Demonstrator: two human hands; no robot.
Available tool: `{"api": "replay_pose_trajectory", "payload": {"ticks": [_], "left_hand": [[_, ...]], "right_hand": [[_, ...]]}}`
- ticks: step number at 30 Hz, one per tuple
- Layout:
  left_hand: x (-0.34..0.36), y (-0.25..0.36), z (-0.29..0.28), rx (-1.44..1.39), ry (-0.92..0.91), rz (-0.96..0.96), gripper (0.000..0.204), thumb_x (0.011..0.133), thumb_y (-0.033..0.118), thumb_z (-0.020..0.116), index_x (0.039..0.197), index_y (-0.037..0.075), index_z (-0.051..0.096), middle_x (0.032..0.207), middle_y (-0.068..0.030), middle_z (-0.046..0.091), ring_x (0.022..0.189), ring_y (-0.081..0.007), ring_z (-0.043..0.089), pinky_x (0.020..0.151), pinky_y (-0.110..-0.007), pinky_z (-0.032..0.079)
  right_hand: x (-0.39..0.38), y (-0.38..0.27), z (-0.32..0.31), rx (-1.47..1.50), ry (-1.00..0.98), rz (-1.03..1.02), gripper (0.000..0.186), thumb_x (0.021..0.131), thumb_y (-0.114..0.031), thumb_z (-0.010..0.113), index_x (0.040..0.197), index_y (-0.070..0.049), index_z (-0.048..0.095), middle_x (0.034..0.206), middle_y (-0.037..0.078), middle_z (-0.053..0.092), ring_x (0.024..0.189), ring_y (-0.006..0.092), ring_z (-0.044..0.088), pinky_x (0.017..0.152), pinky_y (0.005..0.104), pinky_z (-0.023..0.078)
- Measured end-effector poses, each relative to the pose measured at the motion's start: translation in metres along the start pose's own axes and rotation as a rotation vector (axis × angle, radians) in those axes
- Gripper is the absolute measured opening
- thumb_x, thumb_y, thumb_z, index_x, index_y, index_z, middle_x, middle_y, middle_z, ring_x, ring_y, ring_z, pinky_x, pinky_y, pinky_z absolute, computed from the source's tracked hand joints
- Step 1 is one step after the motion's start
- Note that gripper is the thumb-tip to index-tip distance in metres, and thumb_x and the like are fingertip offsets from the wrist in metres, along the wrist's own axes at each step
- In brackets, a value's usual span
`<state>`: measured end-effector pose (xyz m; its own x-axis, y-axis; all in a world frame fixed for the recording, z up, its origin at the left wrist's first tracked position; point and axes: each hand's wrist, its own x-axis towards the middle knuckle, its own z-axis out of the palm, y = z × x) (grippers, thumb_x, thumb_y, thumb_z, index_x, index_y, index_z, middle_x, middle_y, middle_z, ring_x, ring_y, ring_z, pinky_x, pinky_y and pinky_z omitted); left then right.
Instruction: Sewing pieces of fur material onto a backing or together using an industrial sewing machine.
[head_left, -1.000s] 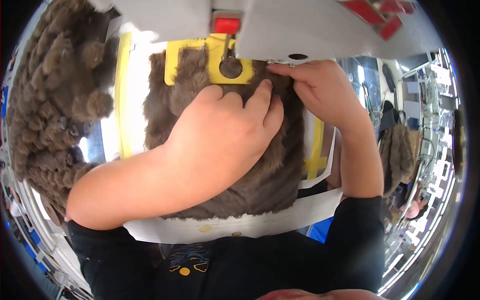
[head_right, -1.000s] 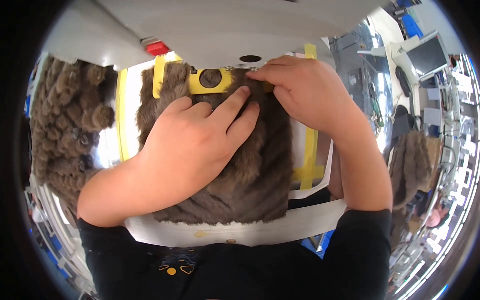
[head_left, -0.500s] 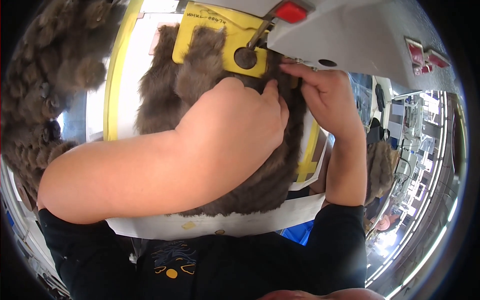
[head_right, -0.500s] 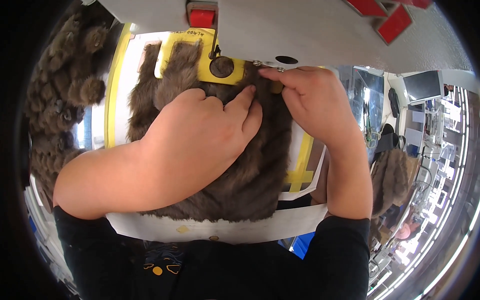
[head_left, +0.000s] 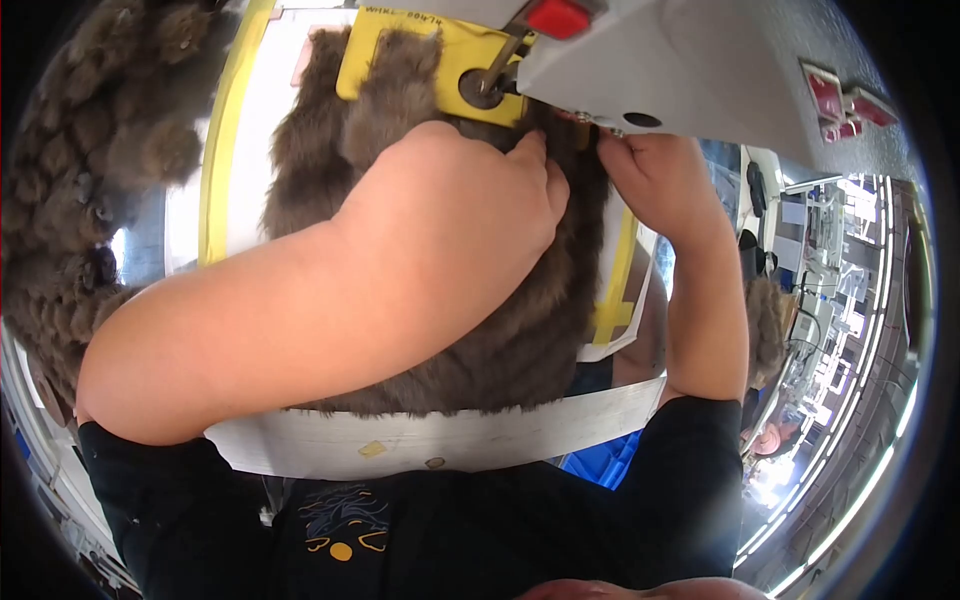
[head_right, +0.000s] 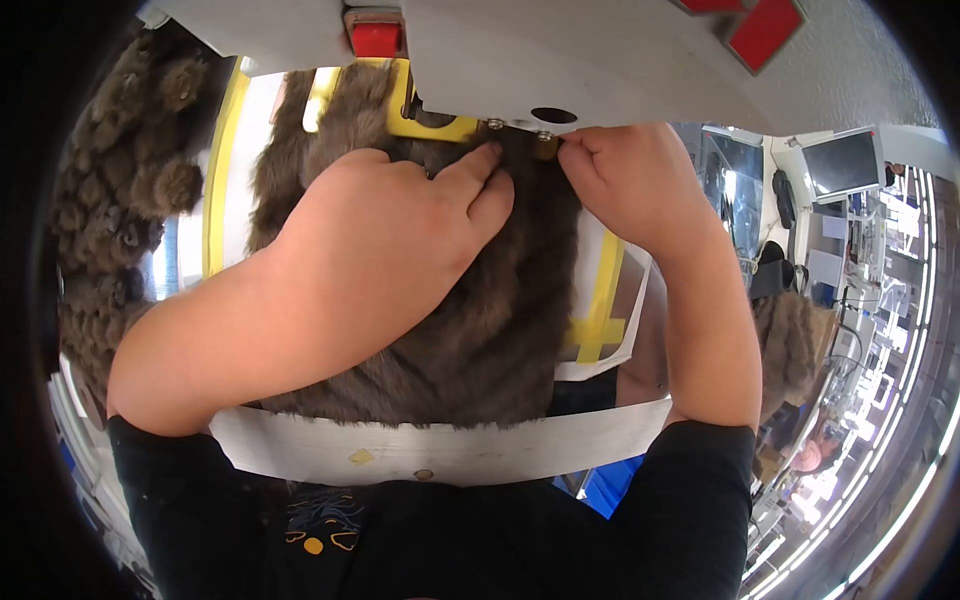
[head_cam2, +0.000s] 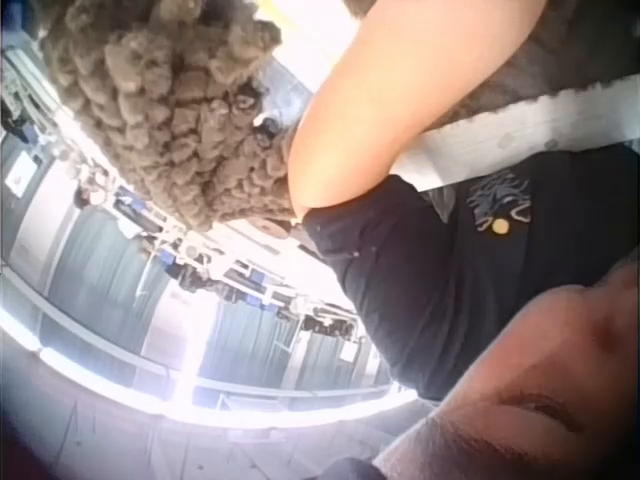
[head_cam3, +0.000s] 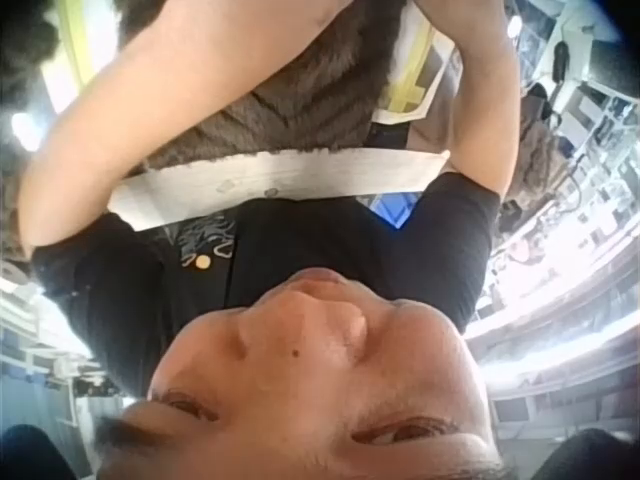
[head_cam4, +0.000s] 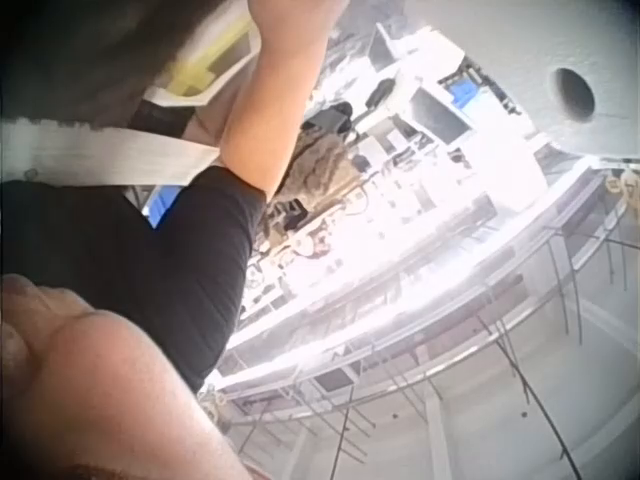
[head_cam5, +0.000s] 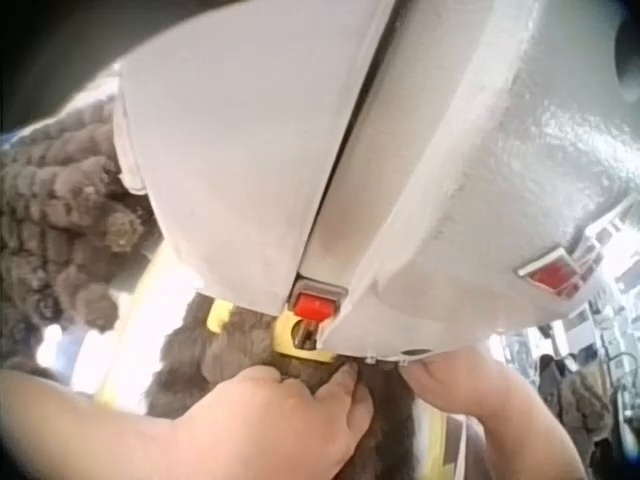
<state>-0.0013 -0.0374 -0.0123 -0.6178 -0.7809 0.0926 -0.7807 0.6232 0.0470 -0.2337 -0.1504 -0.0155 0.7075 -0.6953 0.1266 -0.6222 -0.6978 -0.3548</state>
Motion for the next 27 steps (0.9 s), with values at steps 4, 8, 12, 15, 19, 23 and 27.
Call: {"api": "replay_pose_trajectory", "payload": {"ticks": [4,8,12,15,19,23,27], "left_hand": [[0.003,-0.005,-0.001,0.042,0.023,0.011,0.052,0.082,0.013,0.067,0.132,-0.001,0.061,0.137,-0.0172,0.067,0.07,-0.0172,0.069,0.062,-0.029,0.051],[0.007,-0.008,0.004,0.073,0.057,0.004,0.049,0.084,0.011,0.065,0.13,-0.004,0.061,0.135,-0.0189,0.067,0.074,-0.0188,0.072,0.061,-0.029,0.053],[0.008,-0.009,-0.001,0.086,-0.029,0.004,0.048,0.084,0.01,0.065,0.13,-0.005,0.061,0.135,-0.0192,0.067,0.075,-0.0187,0.073,0.06,-0.029,0.054],[0.005,-0.009,-0.003,0.13,0.006,0.002,0.048,0.083,0.011,0.066,0.129,-0.004,0.062,0.137,-0.0188,0.067,0.073,-0.0182,0.073,0.059,-0.029,0.053],[0.003,-0.009,-0.011,0.045,-0.103,-0.049,0.048,0.083,0.011,0.067,0.128,-0.003,0.062,0.139,-0.0185,0.066,0.07,-0.0177,0.072,0.056,-0.029,0.052],[0.002,-0.007,-0.011,0.081,-0.095,-0.075,0.048,0.082,0.01,0.068,0.129,-0.002,0.062,0.141,-0.0178,0.066,0.069,-0.0173,0.072,0.056,-0.029,0.052],[0.002,-0.011,0.0,0.129,0.032,-0.039,0.047,0.083,0.01,0.066,0.128,0.0,0.062,0.139,-0.0167,0.067,0.067,-0.0194,0.072,0.056,-0.029,0.052]], "right_hand": [[0.0,0.004,-0.002,-0.078,0.022,0.007,0.015,0.089,-0.011,0.064,0.092,0.0,0.073,0.084,0.021,0.07,0.081,0.0435,0.066,0.072,0.0461,0.054],[0.002,0.006,-0.002,-0.077,0.064,-0.029,0.015,0.091,-0.011,0.065,0.098,-0.001,0.073,0.088,0.018,0.073,0.084,0.0416,0.068,0.074,0.045,0.054],[0.004,0.013,0.002,-0.029,0.086,-0.074,0.014,0.091,-0.008,0.066,0.101,-0.002,0.073,0.091,0.014,0.074,0.086,0.0387,0.068,0.076,0.0433,0.055],[0.005,0.021,0.006,-0.055,0.082,-0.144,0.014,0.088,-0.005,0.066,0.1,-0.003,0.073,0.092,0.014,0.074,0.086,0.0378,0.068,0.076,0.0425,0.055],[0.006,0.023,0.01,-0.057,0.115,-0.136,0.018,0.084,-0.001,0.068,0.1,-0.005,0.074,0.094,0.013,0.074,0.087,0.036,0.069,0.075,0.0418,0.055],[0.007,0.027,0.011,-0.127,0.117,-0.145,0.02,0.084,-0.002,0.07,0.103,-0.004,0.073,0.096,0.013,0.074,0.088,0.0333,0.07,0.075,0.041,0.055],[0.008,0.026,0.015,0.08,0.111,-0.071,0.022,0.089,-0.004,0.067,0.11,-0.001,0.072,0.095,0.015,0.074,0.088,0.0315,0.07,0.078,0.0379,0.055]]}}
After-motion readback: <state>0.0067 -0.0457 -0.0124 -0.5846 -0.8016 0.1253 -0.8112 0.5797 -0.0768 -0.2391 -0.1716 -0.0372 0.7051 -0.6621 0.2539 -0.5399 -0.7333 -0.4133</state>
